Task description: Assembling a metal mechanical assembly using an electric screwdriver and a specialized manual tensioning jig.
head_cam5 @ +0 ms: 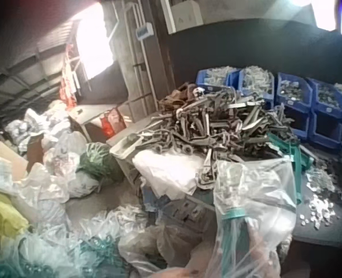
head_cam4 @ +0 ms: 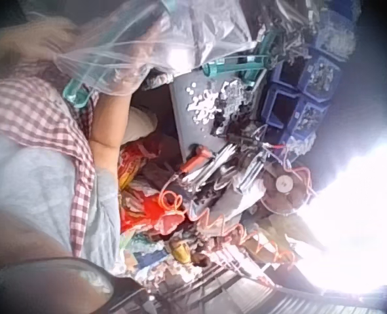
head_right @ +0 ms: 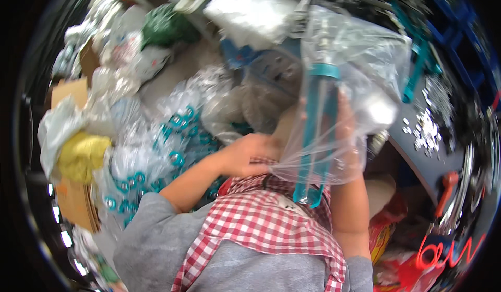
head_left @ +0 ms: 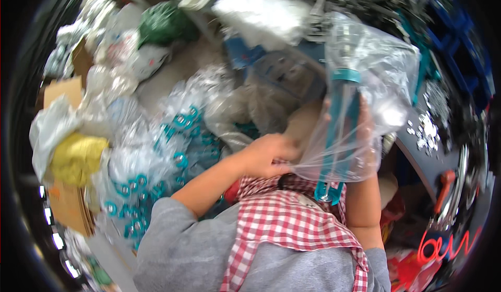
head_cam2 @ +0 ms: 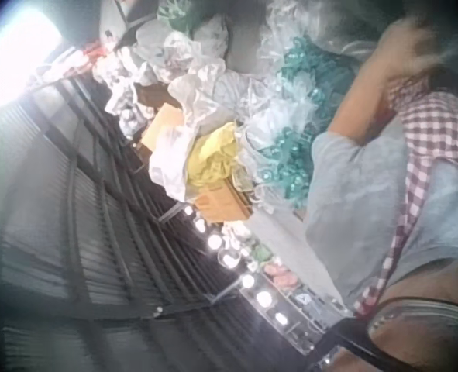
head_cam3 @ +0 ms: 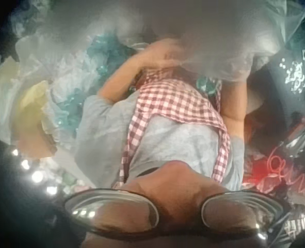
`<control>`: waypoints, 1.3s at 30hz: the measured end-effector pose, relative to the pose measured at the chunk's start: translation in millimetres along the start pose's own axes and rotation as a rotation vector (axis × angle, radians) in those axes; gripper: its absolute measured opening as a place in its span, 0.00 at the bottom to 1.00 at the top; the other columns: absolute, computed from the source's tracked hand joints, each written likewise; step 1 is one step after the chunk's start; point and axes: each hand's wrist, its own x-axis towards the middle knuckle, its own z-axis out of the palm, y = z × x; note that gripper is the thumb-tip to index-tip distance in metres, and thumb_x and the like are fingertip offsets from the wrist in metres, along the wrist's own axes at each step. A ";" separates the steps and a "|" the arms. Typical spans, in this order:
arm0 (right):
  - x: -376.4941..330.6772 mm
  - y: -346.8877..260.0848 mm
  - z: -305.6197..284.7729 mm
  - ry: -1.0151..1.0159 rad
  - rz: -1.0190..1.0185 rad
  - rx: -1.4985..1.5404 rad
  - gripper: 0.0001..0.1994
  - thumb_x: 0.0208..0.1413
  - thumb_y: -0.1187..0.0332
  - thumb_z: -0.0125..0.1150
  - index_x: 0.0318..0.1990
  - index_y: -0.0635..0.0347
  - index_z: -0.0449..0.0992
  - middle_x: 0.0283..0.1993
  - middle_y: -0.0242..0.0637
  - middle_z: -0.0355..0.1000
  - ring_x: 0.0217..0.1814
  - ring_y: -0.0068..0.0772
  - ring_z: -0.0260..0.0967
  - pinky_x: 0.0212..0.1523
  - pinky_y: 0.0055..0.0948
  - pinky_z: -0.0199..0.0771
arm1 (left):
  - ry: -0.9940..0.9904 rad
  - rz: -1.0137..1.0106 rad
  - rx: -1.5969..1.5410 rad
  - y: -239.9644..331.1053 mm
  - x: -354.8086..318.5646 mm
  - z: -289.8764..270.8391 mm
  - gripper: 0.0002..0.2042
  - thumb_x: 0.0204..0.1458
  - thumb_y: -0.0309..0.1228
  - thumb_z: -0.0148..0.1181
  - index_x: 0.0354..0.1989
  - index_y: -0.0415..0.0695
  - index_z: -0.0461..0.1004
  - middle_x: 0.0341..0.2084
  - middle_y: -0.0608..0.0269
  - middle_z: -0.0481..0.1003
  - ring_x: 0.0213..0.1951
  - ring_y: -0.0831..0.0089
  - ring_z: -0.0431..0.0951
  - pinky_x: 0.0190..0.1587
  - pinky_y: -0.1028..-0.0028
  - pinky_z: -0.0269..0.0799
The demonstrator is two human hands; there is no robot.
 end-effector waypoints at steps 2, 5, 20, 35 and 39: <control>-8.9 3.9 23.1 -0.087 0.006 0.032 0.21 0.55 0.55 0.48 0.48 0.63 0.66 0.41 0.44 0.69 0.33 0.33 0.70 0.30 0.29 0.73 | 0.144 -0.341 -0.620 5.6 5.7 2.8 0.34 0.39 0.37 0.64 0.56 0.41 0.57 0.52 0.49 0.61 0.51 0.61 0.65 0.53 0.64 0.59; 9.5 30.9 -7.1 0.087 -0.556 -1.761 0.21 0.54 0.59 0.50 0.53 0.61 0.63 0.53 0.43 0.62 0.55 0.33 0.61 0.52 0.38 0.65 | 0.501 -0.458 -0.940 54.9 30.5 51.8 0.32 0.42 0.27 0.60 0.58 0.41 0.56 0.54 0.56 0.59 0.53 0.70 0.62 0.55 0.68 0.60; -72.1 27.9 -31.7 -0.137 -0.590 -1.835 0.19 0.39 0.74 0.64 0.43 0.64 0.71 0.49 0.49 0.66 0.48 0.50 0.66 0.47 0.36 0.69 | 1.112 -1.413 -0.210 -223.3 -262.2 -173.5 0.32 0.33 0.45 0.66 0.43 0.30 0.69 0.38 0.51 0.71 0.36 0.60 0.73 0.35 0.66 0.69; -52.3 -39.2 -30.4 -0.075 -1.011 -1.704 0.08 0.41 0.76 0.62 0.32 0.62 0.75 0.35 0.41 0.73 0.35 0.38 0.73 0.35 0.29 0.74 | 0.768 -0.243 0.592 -113.3 106.9 -183.9 0.15 0.42 0.29 0.58 0.41 0.42 0.72 0.44 0.53 0.70 0.48 0.59 0.69 0.53 0.67 0.61; -36.6 -41.5 -35.3 -0.009 -1.000 -1.630 0.07 0.42 0.76 0.61 0.32 0.62 0.75 0.34 0.40 0.73 0.35 0.38 0.73 0.35 0.29 0.74 | 0.094 0.156 1.006 -87.5 213.5 -150.4 0.18 0.44 0.25 0.54 0.46 0.50 0.69 0.54 0.63 0.63 0.56 0.65 0.62 0.56 0.67 0.57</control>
